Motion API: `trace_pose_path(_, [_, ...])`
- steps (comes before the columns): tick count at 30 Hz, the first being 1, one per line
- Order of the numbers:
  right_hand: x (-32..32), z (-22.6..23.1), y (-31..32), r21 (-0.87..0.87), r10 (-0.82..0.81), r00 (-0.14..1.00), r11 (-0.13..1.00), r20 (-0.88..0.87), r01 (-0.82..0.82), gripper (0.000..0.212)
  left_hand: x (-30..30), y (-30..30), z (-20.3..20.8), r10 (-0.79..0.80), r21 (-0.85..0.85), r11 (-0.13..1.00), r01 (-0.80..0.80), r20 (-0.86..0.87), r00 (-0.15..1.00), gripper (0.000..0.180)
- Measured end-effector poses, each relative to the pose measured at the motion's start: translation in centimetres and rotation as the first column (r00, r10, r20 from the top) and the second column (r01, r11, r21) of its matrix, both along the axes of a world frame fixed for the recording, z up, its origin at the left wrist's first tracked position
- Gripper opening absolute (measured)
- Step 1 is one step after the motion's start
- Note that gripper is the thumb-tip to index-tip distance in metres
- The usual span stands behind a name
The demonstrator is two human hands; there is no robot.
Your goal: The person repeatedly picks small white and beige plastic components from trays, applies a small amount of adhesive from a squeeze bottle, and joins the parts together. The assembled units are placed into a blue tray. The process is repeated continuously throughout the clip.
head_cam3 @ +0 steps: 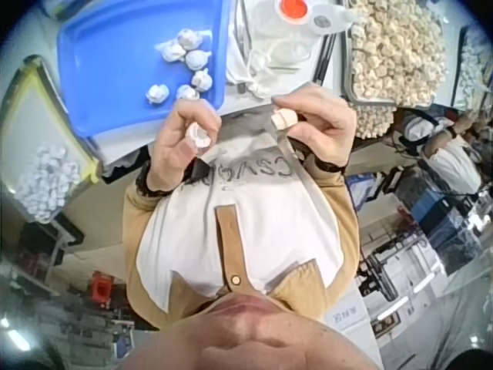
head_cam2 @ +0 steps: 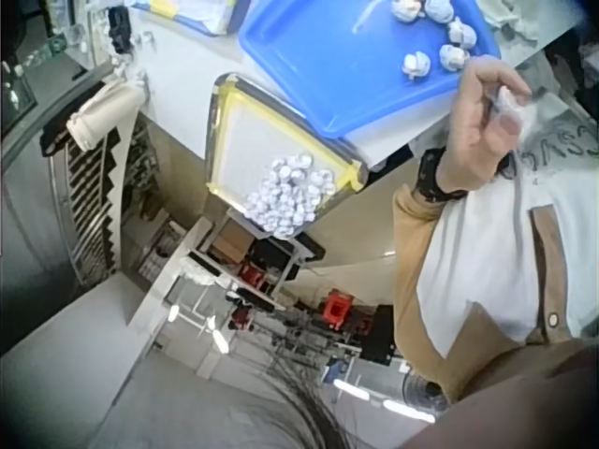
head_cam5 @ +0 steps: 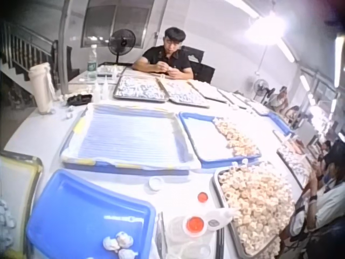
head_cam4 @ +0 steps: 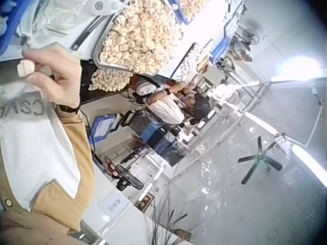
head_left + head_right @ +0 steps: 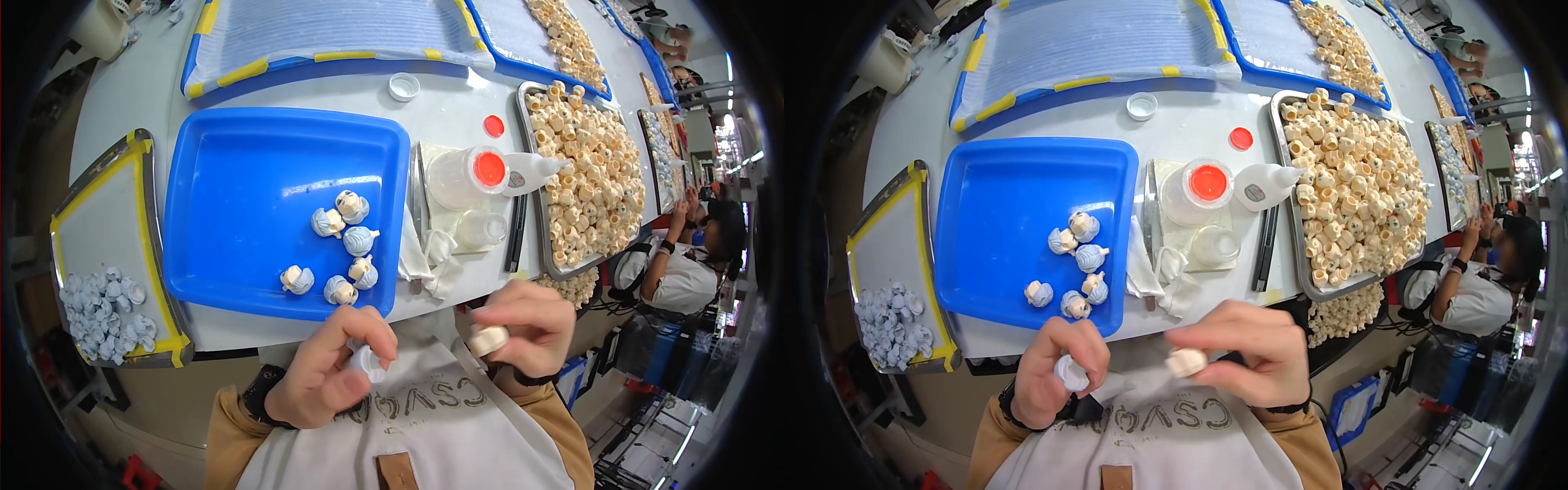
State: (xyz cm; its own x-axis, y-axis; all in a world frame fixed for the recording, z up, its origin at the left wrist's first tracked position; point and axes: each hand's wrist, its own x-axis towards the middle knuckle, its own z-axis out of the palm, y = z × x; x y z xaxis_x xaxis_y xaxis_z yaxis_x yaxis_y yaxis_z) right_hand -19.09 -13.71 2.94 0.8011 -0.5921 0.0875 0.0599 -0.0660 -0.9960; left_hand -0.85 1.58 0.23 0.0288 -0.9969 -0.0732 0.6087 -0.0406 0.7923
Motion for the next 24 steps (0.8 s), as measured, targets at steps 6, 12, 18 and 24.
trace_pose_path(6, [0.0,0.3,-1.7,-0.524,-0.451,0.886,0.783,-0.107,0.335,0.032,0.2,-0.1,-0.8,-0.003,-0.213,0.977,-0.003,-0.025,1.0,0.041])
trace_pose_path(12, [0.7,0.8,-2.8,-0.725,-0.46,0.85,0.673,-0.256,0.146,0.027,0.2,-0.1,-0.9,-0.006,-0.259,0.966,0.002,-0.013,1.0,0.047])
trace_pose_path(18, [1.6,0.8,-3.0,-0.724,-0.45,0.831,0.684,-0.328,0.085,0.023,0.2,0.0,-0.8,-0.019,-0.221,0.975,0.014,-0.019,1.0,0.051])
trace_pose_path(24, [1.9,0.7,-3.4,-0.75,-0.431,0.831,0.661,-0.352,0.025,0.019,-0.1,0.3,-0.7,-0.005,-0.161,0.987,-0.008,-0.079,0.997,0.049])
